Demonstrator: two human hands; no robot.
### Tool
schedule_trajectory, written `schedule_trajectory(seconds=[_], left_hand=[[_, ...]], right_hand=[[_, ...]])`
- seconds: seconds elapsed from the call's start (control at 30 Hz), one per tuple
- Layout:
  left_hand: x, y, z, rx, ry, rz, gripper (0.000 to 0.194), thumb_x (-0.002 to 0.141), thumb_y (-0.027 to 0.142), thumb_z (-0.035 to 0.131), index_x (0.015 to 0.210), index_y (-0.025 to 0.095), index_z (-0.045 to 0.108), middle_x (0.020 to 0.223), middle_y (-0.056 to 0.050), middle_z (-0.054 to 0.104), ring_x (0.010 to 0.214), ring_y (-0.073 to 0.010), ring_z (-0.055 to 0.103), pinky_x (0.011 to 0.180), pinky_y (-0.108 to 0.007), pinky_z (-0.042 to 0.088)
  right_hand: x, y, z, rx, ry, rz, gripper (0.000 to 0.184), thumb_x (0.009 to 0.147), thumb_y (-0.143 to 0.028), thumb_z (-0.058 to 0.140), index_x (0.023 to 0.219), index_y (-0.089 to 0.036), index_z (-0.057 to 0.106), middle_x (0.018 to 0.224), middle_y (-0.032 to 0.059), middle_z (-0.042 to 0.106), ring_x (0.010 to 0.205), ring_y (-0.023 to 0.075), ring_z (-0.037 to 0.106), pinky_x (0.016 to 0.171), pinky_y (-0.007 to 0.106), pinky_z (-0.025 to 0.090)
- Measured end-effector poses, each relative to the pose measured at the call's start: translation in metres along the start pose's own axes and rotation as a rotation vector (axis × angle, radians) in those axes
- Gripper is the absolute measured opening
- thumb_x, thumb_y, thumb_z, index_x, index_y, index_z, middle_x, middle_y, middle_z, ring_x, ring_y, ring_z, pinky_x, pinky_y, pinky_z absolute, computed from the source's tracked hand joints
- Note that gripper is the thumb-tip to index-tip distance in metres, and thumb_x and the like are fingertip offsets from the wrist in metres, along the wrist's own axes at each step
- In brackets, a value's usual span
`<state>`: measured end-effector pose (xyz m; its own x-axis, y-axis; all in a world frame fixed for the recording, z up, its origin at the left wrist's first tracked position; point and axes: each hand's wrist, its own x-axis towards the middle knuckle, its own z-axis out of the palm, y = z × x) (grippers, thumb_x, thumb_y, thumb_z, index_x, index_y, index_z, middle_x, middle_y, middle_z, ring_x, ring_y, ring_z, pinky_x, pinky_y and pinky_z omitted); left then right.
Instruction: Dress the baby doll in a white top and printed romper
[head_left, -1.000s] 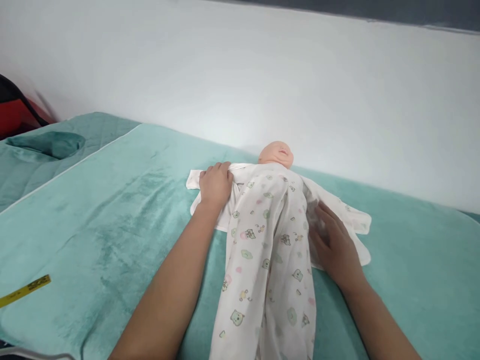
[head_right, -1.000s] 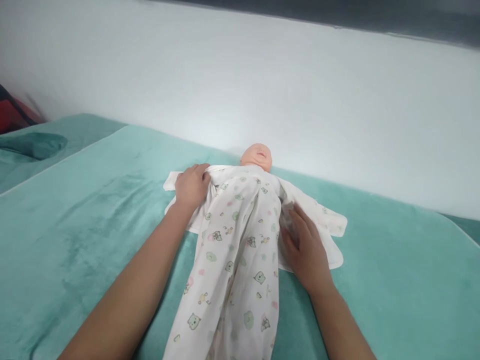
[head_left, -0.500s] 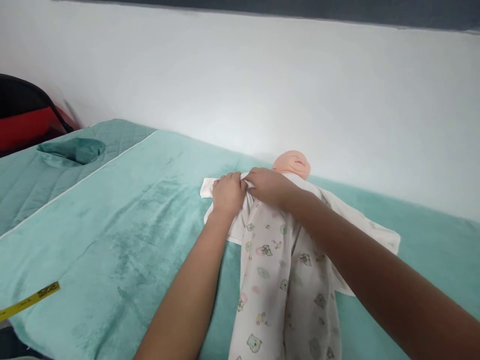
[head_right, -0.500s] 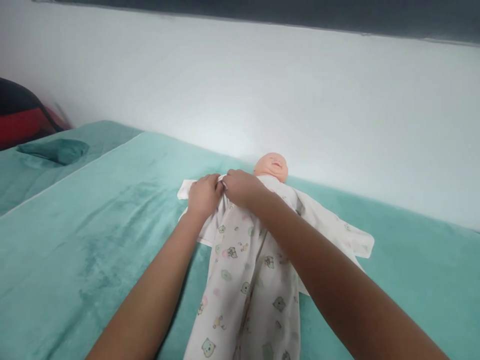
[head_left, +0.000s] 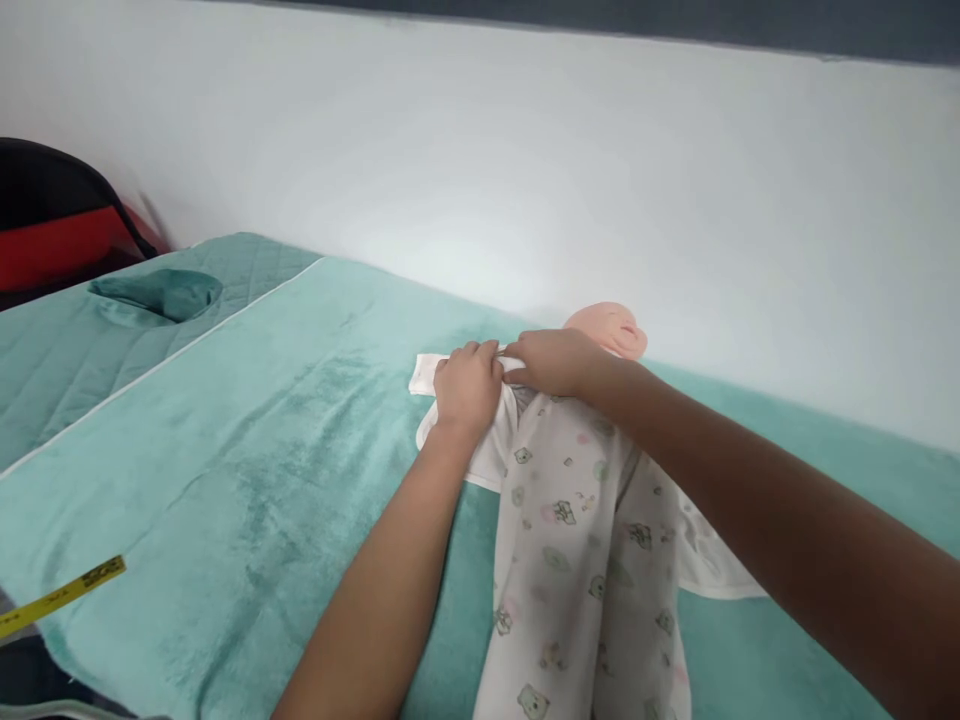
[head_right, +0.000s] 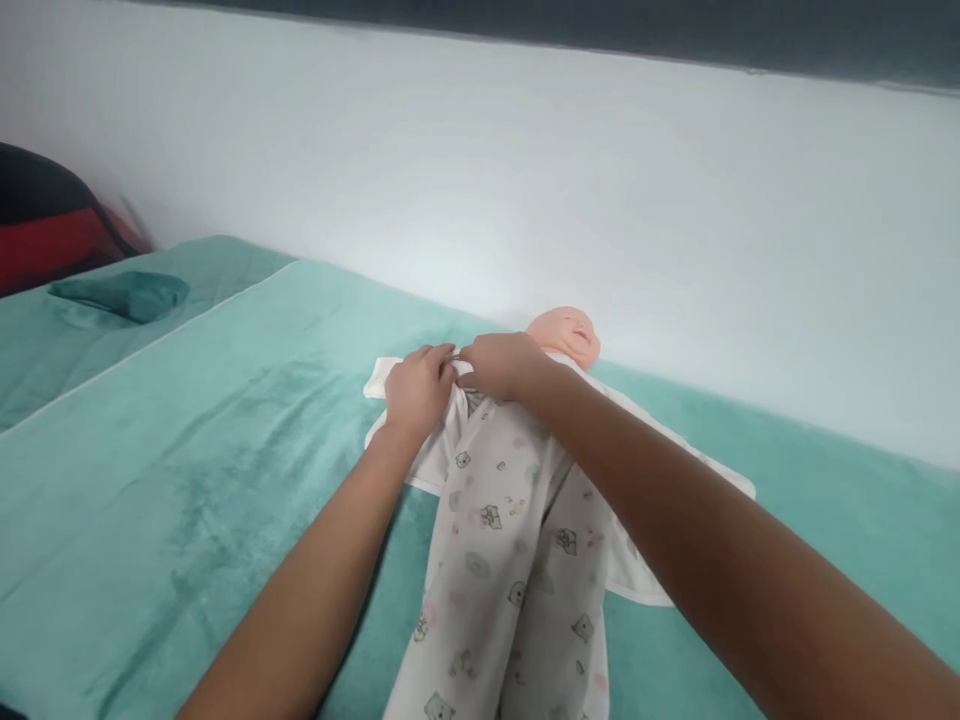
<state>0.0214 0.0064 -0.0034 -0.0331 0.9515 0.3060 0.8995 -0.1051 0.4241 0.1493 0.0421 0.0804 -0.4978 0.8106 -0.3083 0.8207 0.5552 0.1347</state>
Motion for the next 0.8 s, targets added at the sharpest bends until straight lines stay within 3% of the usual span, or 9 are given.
schedule_trajectory(seconds=[0.1, 0.33, 0.43, 0.53, 0.63, 0.8], left_hand=[[-0.001, -0.002, 0.0, -0.037, 0.031, -0.051, 0.034, 0.096, 0.023, 0.037, 0.12, 0.029, 0.06, 0.118, -0.003, 0.066, 0.105, -0.0212, 0.062, 0.08, -0.034, 0.042], [-0.001, -0.007, 0.005, 0.051, -0.082, -0.083, 0.039, 0.089, 0.013, 0.041, 0.122, 0.027, 0.057, 0.116, -0.007, 0.066, 0.109, -0.0273, 0.059, 0.085, -0.042, 0.045], [-0.001, -0.004, 0.003, 0.066, -0.062, -0.024, 0.053, 0.085, 0.008, 0.04, 0.136, 0.025, 0.047, 0.128, -0.01, 0.061, 0.117, -0.0274, 0.054, 0.092, -0.044, 0.044], [-0.002, 0.003, 0.0, 0.102, 0.027, 0.099, 0.057, 0.088, 0.012, 0.042, 0.143, 0.026, 0.039, 0.142, -0.01, 0.051, 0.133, -0.0275, 0.042, 0.11, -0.05, 0.032], [-0.002, 0.005, -0.001, 0.109, -0.016, 0.16, 0.048, 0.087, 0.012, 0.044, 0.132, 0.029, 0.048, 0.13, -0.006, 0.06, 0.125, -0.0256, 0.049, 0.117, -0.054, 0.021], [0.001, -0.006, 0.001, 0.125, 0.003, 0.016, 0.032, 0.084, 0.01, 0.043, 0.106, 0.025, 0.061, 0.109, -0.005, 0.067, 0.108, -0.0258, 0.059, 0.11, -0.049, 0.03]], right_hand=[[-0.019, 0.012, -0.009, -0.044, 0.05, 0.094, 0.036, 0.093, -0.048, 0.048, 0.113, -0.024, 0.066, 0.106, 0.0096, 0.066, 0.087, 0.0239, 0.061, 0.07, 0.034, 0.038], [-0.048, 0.027, -0.014, 0.052, 0.14, 0.216, 0.03, 0.092, -0.046, 0.048, 0.102, -0.026, 0.069, 0.101, 0.0049, 0.066, 0.08, 0.0201, 0.059, 0.067, 0.033, 0.037], [-0.046, 0.026, -0.009, 0.095, 0.188, 0.231, 0.031, 0.091, -0.047, 0.048, 0.101, -0.026, 0.069, 0.103, 0.005, 0.066, 0.083, 0.0208, 0.06, 0.069, 0.034, 0.038], [-0.037, 0.02, 0.002, 0.137, 0.223, 0.171, 0.032, 0.091, -0.047, 0.048, 0.104, -0.025, 0.068, 0.105, 0.0051, 0.066, 0.086, 0.0212, 0.061, 0.07, 0.033, 0.04], [-0.029, 0.015, 0.009, 0.213, 0.249, 0.114, 0.033, 0.091, -0.046, 0.048, 0.109, -0.026, 0.067, 0.108, 0.0047, 0.067, 0.089, 0.0216, 0.062, 0.072, 0.033, 0.043], [-0.052, 0.027, 0.02, 0.466, 0.326, 0.123, 0.036, 0.093, -0.042, 0.044, 0.113, -0.027, 0.07, 0.115, 0.0023, 0.071, 0.103, 0.0255, 0.064, 0.086, 0.037, 0.047]])
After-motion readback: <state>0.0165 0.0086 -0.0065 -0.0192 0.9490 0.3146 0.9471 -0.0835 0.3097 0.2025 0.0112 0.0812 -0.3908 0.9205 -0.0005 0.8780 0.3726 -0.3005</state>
